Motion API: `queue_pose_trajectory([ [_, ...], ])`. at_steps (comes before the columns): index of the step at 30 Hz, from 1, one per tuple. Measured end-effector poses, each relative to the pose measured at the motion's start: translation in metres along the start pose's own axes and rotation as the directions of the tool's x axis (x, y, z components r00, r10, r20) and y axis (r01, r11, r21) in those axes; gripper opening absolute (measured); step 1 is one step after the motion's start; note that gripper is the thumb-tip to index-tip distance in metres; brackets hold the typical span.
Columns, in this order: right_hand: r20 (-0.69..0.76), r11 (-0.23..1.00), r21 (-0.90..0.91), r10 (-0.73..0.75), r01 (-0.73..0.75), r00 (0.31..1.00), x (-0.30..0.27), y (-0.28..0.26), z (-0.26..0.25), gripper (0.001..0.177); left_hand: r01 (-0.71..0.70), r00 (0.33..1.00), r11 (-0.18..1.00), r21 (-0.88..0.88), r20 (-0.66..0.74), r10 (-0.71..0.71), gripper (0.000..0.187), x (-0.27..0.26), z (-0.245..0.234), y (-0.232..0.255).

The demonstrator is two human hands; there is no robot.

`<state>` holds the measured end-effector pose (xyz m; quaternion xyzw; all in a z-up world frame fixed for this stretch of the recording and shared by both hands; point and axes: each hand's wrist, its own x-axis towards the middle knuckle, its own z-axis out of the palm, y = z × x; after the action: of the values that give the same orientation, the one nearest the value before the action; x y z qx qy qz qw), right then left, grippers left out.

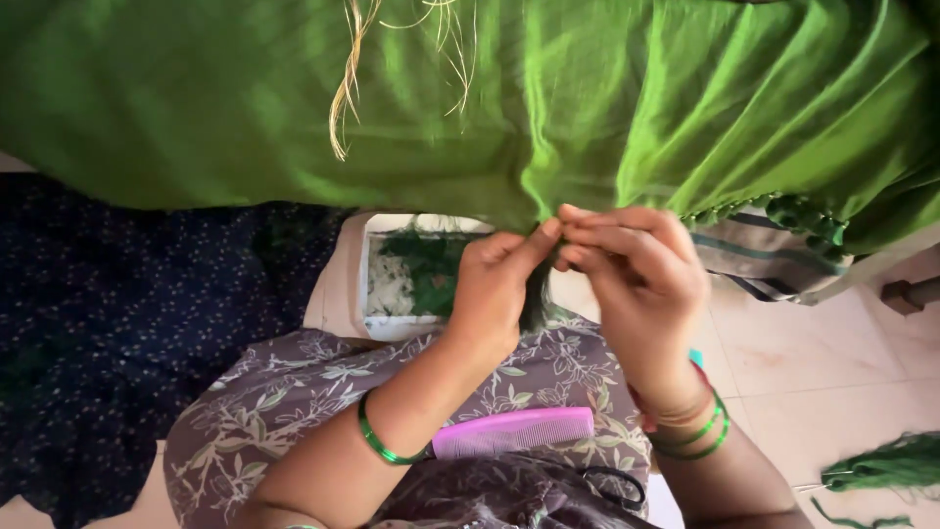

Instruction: The recorder is attaching green tassels or fringe to the edge of a large green fabric using manual dexterity and tools.

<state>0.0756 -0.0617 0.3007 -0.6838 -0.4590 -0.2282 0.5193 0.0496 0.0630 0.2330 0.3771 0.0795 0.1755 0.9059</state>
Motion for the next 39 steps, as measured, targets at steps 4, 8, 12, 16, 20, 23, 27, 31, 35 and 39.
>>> queue_pose_trajectory([
  [4,-0.036,0.999,-0.029,-0.015,0.014,0.999,-0.012,0.008,0.014,0.012,-0.123,0.990,0.985,0.122,-0.055,0.131,0.036,-0.004,-0.001,-0.013],
  [8,-0.116,0.911,0.356,0.264,-0.208,0.957,-0.014,0.020,0.012,0.009,-0.147,0.981,0.977,0.157,-0.100,0.164,0.041,-0.008,0.000,-0.020],
  [12,0.055,0.433,0.828,0.568,-0.355,0.821,-0.014,0.054,0.005,0.009,-0.231,0.967,0.963,0.142,-0.074,0.243,0.030,-0.016,0.015,-0.017],
  [16,0.100,0.330,0.876,0.586,-0.350,0.804,-0.011,0.055,0.005,0.007,-0.146,0.985,0.980,0.138,-0.067,0.156,0.032,-0.012,0.015,-0.006],
  [20,0.104,0.448,0.800,0.552,-0.400,0.827,-0.011,0.055,0.003,0.008,-0.095,0.995,0.985,0.142,0.021,0.093,0.034,0.001,0.009,-0.009],
  [23,0.115,0.494,0.757,0.544,-0.428,0.831,0.000,0.048,-0.001,0.007,-0.006,0.997,0.999,-0.032,-0.078,0.003,0.029,0.014,-0.007,-0.031],
  [27,0.079,0.574,0.723,0.483,-0.383,0.872,0.019,0.045,-0.021,0.008,0.005,1.000,0.998,-0.062,-0.012,-0.006,0.028,0.005,0.005,-0.006],
  [31,0.015,0.617,0.745,0.361,-0.251,0.932,0.033,0.041,-0.037,0.010,-0.038,0.999,0.999,-0.016,0.013,0.038,0.027,0.005,0.006,0.000],
  [35,-0.085,0.667,0.725,0.332,-0.170,0.940,0.042,0.029,-0.037,0.011,-0.094,0.995,0.995,0.037,0.032,0.092,0.026,0.006,-0.001,-0.005],
  [39,-0.132,0.725,0.675,0.302,-0.137,0.944,0.036,0.029,-0.046,0.013,-0.074,0.997,0.997,0.030,0.013,0.074,0.029,0.002,-0.011,-0.009],
])
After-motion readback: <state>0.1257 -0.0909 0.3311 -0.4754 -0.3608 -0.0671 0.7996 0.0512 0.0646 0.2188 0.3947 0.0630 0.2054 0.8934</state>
